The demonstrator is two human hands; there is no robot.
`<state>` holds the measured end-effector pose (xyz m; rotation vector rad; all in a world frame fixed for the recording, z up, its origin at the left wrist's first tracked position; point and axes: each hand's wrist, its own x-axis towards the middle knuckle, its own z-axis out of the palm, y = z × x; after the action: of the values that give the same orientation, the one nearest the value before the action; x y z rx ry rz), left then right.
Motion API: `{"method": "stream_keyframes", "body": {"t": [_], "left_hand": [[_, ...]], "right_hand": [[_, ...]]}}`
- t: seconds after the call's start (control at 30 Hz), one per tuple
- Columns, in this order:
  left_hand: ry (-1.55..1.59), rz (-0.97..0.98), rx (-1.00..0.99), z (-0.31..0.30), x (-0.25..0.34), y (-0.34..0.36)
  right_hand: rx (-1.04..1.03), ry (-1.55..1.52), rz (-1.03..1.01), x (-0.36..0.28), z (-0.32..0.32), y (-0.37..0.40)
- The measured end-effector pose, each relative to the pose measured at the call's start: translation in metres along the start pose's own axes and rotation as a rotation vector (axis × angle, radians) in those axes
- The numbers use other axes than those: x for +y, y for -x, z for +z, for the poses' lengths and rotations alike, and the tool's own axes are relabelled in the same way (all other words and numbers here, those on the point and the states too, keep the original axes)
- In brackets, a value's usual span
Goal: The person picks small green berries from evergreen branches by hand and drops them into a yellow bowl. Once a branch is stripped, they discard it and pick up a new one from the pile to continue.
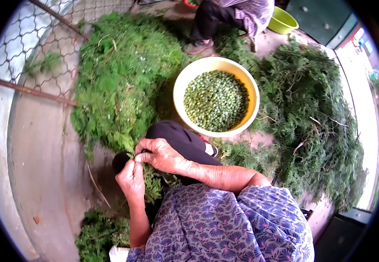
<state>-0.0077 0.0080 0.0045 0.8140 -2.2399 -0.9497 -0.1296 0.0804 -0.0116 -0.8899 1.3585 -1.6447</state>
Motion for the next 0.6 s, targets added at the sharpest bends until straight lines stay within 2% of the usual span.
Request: {"method": "stream_keyframes", "body": {"t": [0.03,0.07,0.1,0.13,0.17,0.2,0.27,0.3,0.4,0.43,0.5,0.53,0.57,0.6], "left_hand": [[0.072,-0.024,-0.045,-0.001,0.003,-0.003],[0.114,-0.050,-0.022,0.000,0.004,-0.005],[0.147,-0.093,0.002,-0.001,0.004,-0.003],[0.139,-0.138,-0.057,-0.009,0.005,-0.007],[0.190,-0.200,-0.013,-0.008,0.001,-0.006],[0.218,-0.172,-0.005,-0.012,-0.006,-0.008],[0.275,-0.237,0.049,-0.017,0.000,-0.012],[0.465,-0.406,0.091,-0.018,0.004,-0.012],[0.572,-0.375,0.142,-0.020,-0.011,-0.011],[0.615,-0.438,0.143,-0.021,-0.009,-0.012],[0.655,-0.504,0.142,-0.022,-0.009,-0.011],[0.666,-0.499,0.141,-0.023,-0.010,-0.010],[0.678,-0.490,0.139,-0.024,-0.011,-0.010],[0.677,-0.487,0.138,-0.024,-0.012,-0.010]], "right_hand": [[-0.059,-0.061,0.077,-0.002,-0.006,-0.002],[-0.076,-0.190,0.265,-0.004,-0.011,-0.002],[-0.070,-0.399,0.351,-0.010,-0.019,0.001],[-0.040,-0.415,0.301,-0.009,-0.029,0.002],[-0.018,-0.440,0.262,-0.005,-0.040,0.002],[0.084,-0.371,0.227,-0.011,-0.047,0.002],[0.242,-0.214,0.214,-0.029,-0.067,-0.002],[0.365,-0.296,0.200,-0.019,-0.081,-0.006],[0.514,0.188,0.081,-0.012,-0.129,-0.008],[0.573,0.353,0.057,-0.015,-0.141,-0.007],[0.607,0.825,-0.140,-0.003,-0.178,-0.007],[0.662,0.789,-0.044,0.001,-0.190,-0.007],[0.671,0.935,-0.027,0.009,-0.210,-0.007],[0.745,0.948,-0.028,0.020,-0.226,-0.008]]}}
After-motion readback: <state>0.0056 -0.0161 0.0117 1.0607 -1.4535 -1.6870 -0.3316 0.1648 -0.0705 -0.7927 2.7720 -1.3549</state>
